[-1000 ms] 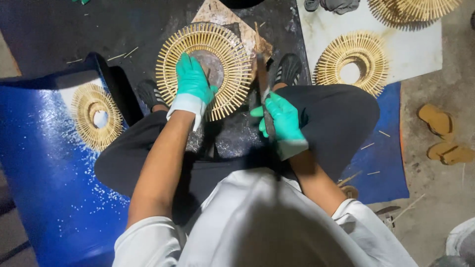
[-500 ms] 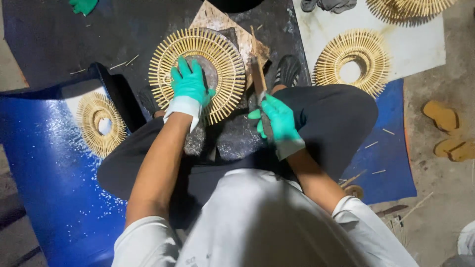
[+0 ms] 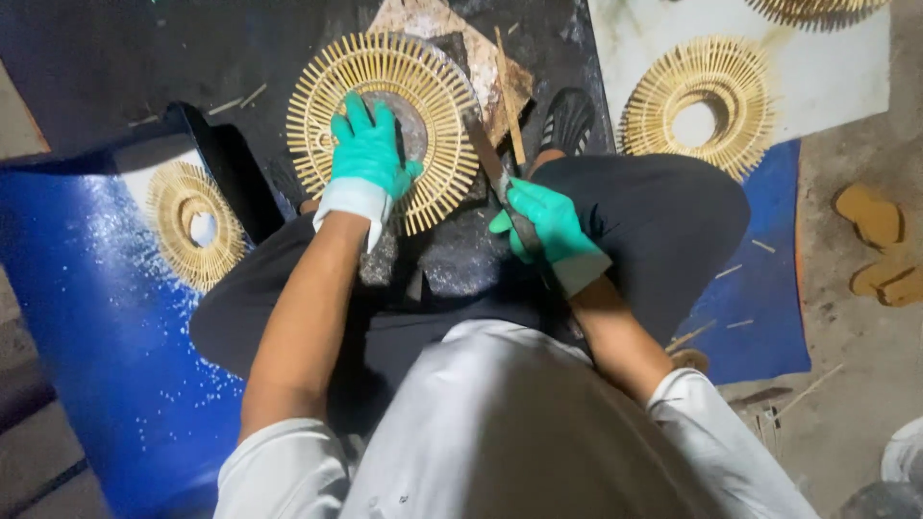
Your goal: The recorder is assembling and cleaning circular wooden slatted components, likely for lamps or small stools.
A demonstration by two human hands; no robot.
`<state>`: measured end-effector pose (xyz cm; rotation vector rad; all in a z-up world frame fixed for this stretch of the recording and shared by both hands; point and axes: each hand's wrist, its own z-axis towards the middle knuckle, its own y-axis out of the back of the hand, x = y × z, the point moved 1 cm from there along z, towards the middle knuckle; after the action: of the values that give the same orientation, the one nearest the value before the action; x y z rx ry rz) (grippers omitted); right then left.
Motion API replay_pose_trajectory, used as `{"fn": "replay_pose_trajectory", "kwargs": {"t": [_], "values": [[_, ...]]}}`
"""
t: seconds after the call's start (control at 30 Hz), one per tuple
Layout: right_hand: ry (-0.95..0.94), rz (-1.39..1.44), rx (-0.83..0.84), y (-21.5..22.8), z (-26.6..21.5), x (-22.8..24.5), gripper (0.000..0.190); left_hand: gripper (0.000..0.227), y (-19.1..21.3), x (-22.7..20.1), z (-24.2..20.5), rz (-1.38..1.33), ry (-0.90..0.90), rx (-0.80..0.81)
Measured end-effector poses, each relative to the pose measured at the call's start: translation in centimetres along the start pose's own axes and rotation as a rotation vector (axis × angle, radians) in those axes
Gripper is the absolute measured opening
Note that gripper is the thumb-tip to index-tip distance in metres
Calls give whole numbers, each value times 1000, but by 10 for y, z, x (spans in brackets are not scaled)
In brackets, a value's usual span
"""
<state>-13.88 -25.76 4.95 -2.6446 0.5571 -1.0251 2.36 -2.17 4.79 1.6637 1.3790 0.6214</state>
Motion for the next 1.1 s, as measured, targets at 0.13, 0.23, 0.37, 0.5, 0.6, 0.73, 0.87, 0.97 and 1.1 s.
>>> {"fn": "replay_pose_trajectory", "kwargs": {"t": [0.13,0.23,0.37,0.5,0.6,0.73,0.87,0.97,1.1], "values": [[1,27,62,6,11,-9,45,107,10,-1,-2,2,-3,21],[-8,1,49,8,8,-7,44,105,10,5,-1,-8,-45,-3],[156,37,-64,-6,5,-8,46,95,-22,20,5,-5,-82,-67],[213,29,-27,-41,-8,18,48,103,-15,14,6,-138,43,-126],[118,95,-56,-46,4,26,47,117,-19,18,3,-237,89,-158],[38,-31,-1,-50,22,33,50,112,-5,26,13,-193,-6,-192],[58,-60,86,-31,33,19,52,103,-16,33,12,-177,-123,-188],[56,-80,82,-28,39,20,51,94,-21,50,28,-104,-232,-219],[44,-118,80,-23,28,15,49,89,-20,35,28,-16,-227,-191]]}}
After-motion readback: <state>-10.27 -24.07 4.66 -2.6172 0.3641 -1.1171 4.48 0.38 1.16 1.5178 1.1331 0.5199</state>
